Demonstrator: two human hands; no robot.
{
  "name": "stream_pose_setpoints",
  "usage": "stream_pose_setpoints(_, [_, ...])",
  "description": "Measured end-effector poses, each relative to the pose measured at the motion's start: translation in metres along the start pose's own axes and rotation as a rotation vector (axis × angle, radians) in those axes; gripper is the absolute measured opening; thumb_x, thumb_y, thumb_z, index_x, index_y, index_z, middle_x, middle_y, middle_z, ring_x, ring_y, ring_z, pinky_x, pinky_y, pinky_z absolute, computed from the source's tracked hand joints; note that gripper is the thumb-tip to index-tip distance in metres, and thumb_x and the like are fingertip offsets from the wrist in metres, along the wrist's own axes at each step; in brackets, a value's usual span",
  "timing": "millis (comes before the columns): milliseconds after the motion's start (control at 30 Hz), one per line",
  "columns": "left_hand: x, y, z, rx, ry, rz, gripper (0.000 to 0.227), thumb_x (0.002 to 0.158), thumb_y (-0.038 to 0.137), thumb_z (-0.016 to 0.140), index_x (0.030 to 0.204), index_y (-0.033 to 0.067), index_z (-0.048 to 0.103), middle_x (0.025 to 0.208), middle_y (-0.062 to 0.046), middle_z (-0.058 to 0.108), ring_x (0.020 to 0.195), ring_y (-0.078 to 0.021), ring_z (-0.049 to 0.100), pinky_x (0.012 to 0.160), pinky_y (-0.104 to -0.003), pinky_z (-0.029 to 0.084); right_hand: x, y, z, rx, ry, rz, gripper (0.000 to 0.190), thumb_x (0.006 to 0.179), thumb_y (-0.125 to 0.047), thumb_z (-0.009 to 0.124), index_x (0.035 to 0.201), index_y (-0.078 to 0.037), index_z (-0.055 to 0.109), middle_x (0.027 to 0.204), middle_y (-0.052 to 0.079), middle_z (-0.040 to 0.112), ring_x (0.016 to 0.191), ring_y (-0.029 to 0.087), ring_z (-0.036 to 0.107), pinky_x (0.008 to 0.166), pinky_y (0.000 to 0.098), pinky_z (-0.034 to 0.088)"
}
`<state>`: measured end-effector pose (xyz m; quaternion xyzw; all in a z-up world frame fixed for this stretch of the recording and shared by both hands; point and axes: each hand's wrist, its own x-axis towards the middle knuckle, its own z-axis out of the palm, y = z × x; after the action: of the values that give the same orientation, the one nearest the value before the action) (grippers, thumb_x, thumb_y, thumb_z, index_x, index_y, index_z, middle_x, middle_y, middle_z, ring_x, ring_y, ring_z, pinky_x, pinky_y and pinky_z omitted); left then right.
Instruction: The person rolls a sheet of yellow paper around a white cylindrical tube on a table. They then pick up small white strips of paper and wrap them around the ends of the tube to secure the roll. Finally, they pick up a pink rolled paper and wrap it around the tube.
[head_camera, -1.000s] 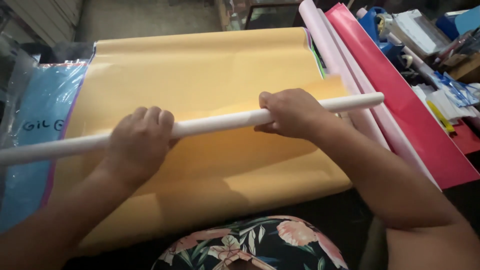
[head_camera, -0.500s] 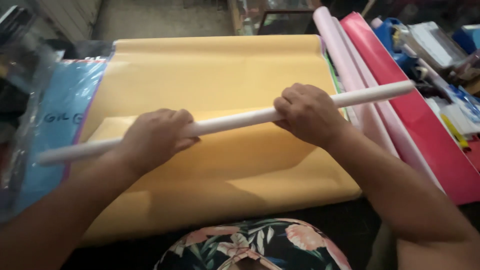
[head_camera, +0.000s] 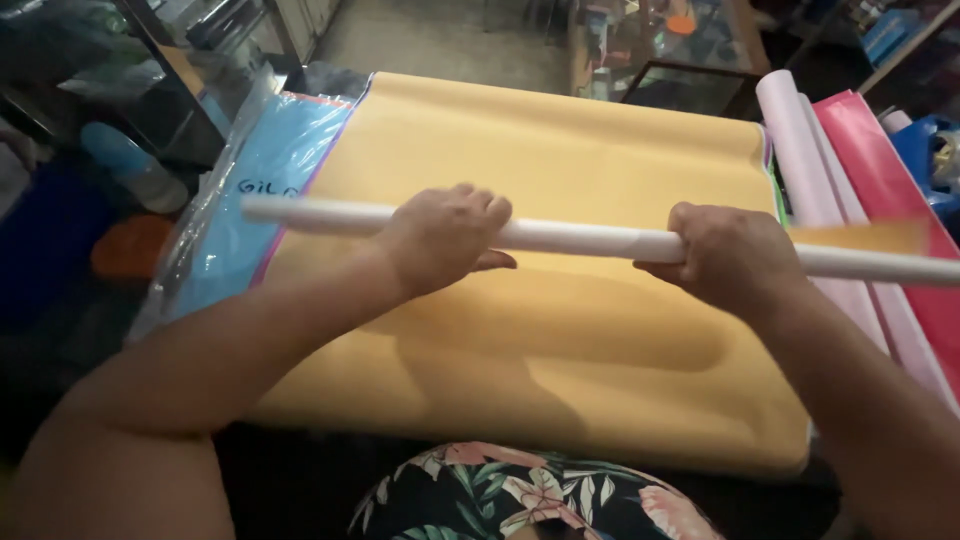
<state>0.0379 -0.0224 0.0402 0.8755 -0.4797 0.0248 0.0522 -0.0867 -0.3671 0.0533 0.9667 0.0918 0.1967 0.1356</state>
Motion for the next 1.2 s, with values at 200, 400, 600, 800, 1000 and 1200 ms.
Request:
stream_pose_setpoints(200, [0.022,-0.016,-0.002,0.082,0.156,-0.001,0.041,0.095,0.054,0.069,0.096,0.0143,0.059,0.082,-0.007,0.07,0.072,-0.0331,0.068,0.06,-0.05,0.053,0.0,0.014,0.002,-0.018,0.009,-0.091,0.046,0.093,-0.055,0.071,0.083,-0.012,0.058,0.074,0.008,0.061,0.069,0.035,0.064,0.057,0.051,0.049])
stream_pose_setpoints(400, [0.027,-0.006,0.013,0.283,0.457,0.109,0.051,0.086,0.055,0.077,0.103,0.0116,0.057,0.09,-0.008,0.061,0.076,-0.0293,0.061,0.054,-0.045,0.05,0.013,0.007,-0.015,-0.009,-0.436,0.205,0.049,0.083,-0.07,0.065,0.087,-0.022,0.065,0.083,0.003,0.075,0.083,0.034,0.073,0.073,0.0467,0.053])
stream_pose_setpoints(600, [0.03,0.012,-0.03,-0.1,-0.256,-0.159,0.033,0.089,0.048,0.073,0.105,0.0193,0.067,0.101,-0.005,0.072,0.09,-0.0335,0.068,0.07,-0.05,0.052,0.001,0.014,0.002,-0.046,0.033,-0.087,0.041,0.092,-0.051,0.073,0.083,-0.013,0.059,0.076,0.003,0.06,0.07,0.03,0.062,0.057,0.0456,0.049])
stream_pose_setpoints(800, [0.025,-0.005,-0.009,0.521,0.678,0.188,0.004,0.091,0.013,0.057,0.095,0.0144,0.056,0.082,-0.005,0.059,0.069,-0.0249,0.057,0.056,-0.038,0.046,0.019,0.008,-0.033,0.332,-0.707,0.313,0.039,0.077,-0.053,0.08,0.094,-0.018,0.072,0.075,0.008,0.075,0.073,0.028,0.07,0.069,0.0354,0.045])
stream_pose_setpoints(1000, [0.03,-0.002,-0.033,-0.082,-0.156,-0.056,0.027,0.08,0.048,0.079,0.087,0.0223,0.073,0.081,-0.003,0.072,0.077,-0.0299,0.069,0.062,-0.047,0.05,-0.005,0.018,0.012,-0.094,-0.16,-0.096,0.05,0.085,-0.067,0.068,0.083,-0.017,0.062,0.08,0.002,0.067,0.074,0.03,0.068,0.056,0.0479,0.049])
stream_pose_setpoints(1200, [0.009,0.01,-0.071,-0.264,-0.472,-0.137,0.035,0.086,0.048,0.07,0.101,0.0178,0.077,0.086,-0.002,0.072,0.076,-0.0213,0.063,0.065,-0.038,0.044,-0.009,0.026,0.019,-0.085,0.039,-0.112,0.025,0.093,-0.034,0.068,0.082,-0.015,0.056,0.071,0.001,0.059,0.061,0.029,0.061,0.049,0.0448,0.043])
